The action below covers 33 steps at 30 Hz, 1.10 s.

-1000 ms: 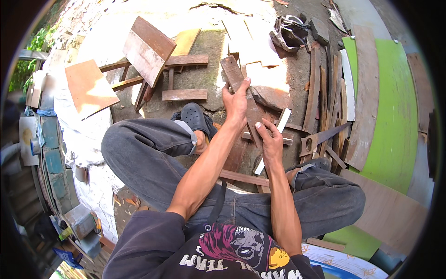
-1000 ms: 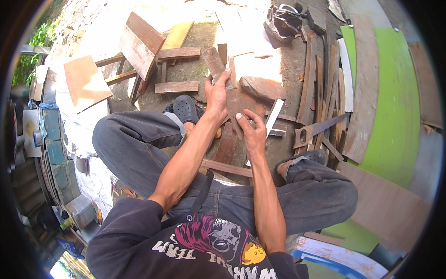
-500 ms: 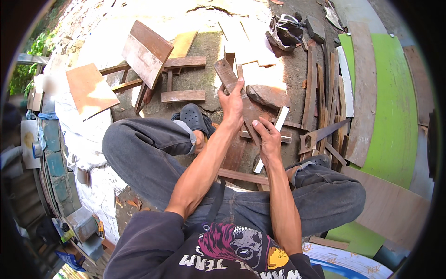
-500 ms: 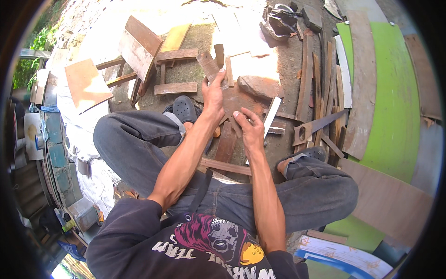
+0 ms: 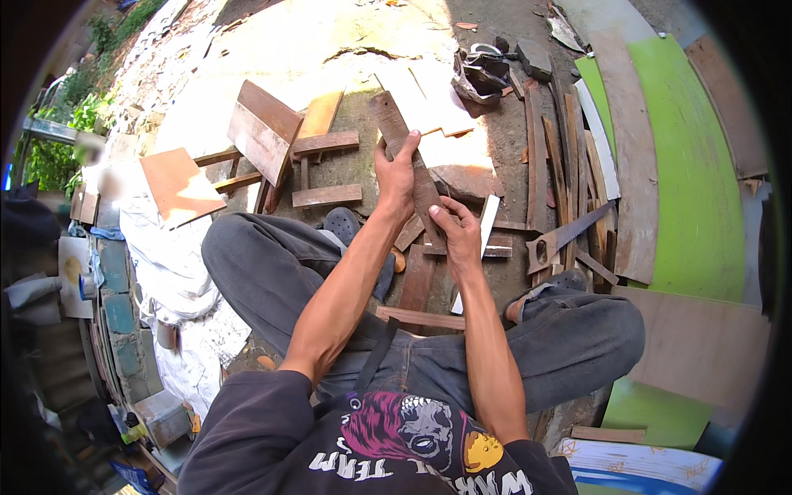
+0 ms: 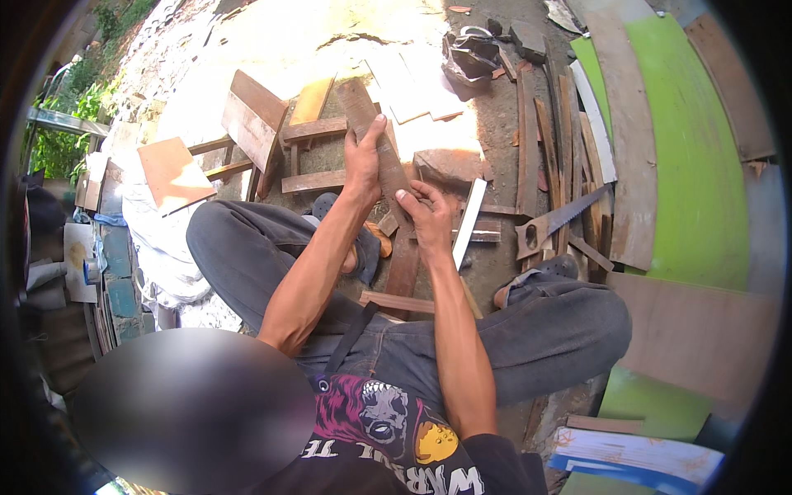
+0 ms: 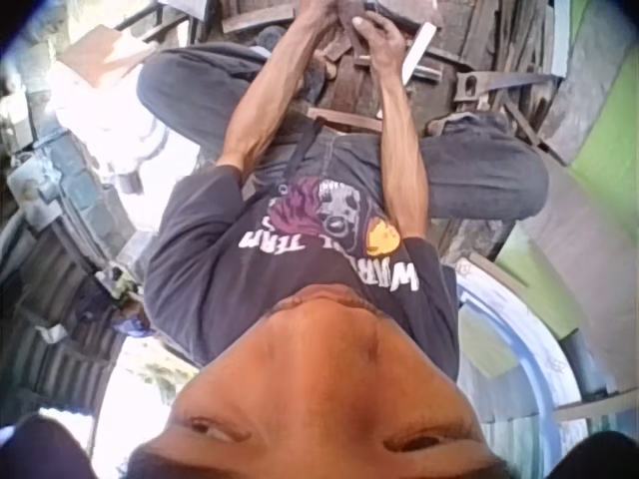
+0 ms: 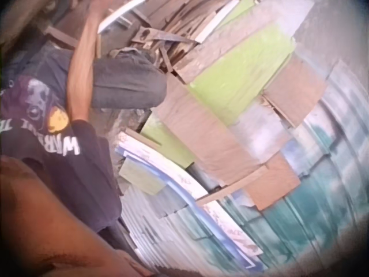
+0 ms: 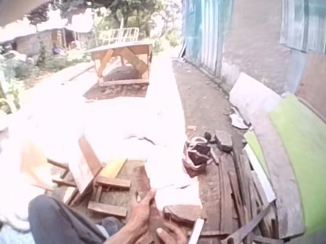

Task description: The person sits on the ground and uses a hand saw to cut a small piece of wood. They measure the wood with a ruler, mark it, and then saw it into smaller pieces.

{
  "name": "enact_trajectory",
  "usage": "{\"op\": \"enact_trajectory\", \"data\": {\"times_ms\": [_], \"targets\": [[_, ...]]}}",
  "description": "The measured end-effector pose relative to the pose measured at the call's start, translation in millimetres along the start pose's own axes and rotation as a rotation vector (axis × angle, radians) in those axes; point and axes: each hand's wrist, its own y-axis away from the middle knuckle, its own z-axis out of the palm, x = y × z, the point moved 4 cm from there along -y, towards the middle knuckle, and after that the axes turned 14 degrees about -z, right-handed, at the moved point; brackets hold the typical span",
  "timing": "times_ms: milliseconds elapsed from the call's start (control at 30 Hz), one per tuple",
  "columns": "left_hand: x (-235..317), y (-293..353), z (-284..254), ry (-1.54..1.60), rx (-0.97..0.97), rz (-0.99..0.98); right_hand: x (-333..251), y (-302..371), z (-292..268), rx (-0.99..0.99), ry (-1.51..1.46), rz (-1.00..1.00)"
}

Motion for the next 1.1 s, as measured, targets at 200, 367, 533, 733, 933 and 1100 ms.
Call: {"op": "enact_trajectory", "data": {"times_ms": [200, 367, 533, 733, 933, 1100], "targets": [[30, 19, 15, -0.08, -0.055, 0.097, -23, -2, 8, -0.099, -0.082, -0.097], [33, 36, 33, -0.109, -0.128, 0.15, -30, 4, 2, -0.121, -0.216, -0.138], [19, 40, 51, -0.148, -0.171, 0.105, -40, 15, -16, -0.08, -0.249, -0.158], [-5, 48, 73, -0.184, -0.172, 0.04, -42, 21, -44, -0.031, -0.216, -0.195], [-25, 44, 89, -0.256, -0.184, -0.018, -39, 23, -60, 0.071, -0.145, -0.215], [-40, 46, 96, -0.256, -0.25, -0.014, -35, 30, -72, 0.15, -0.101, -0.213]]}}
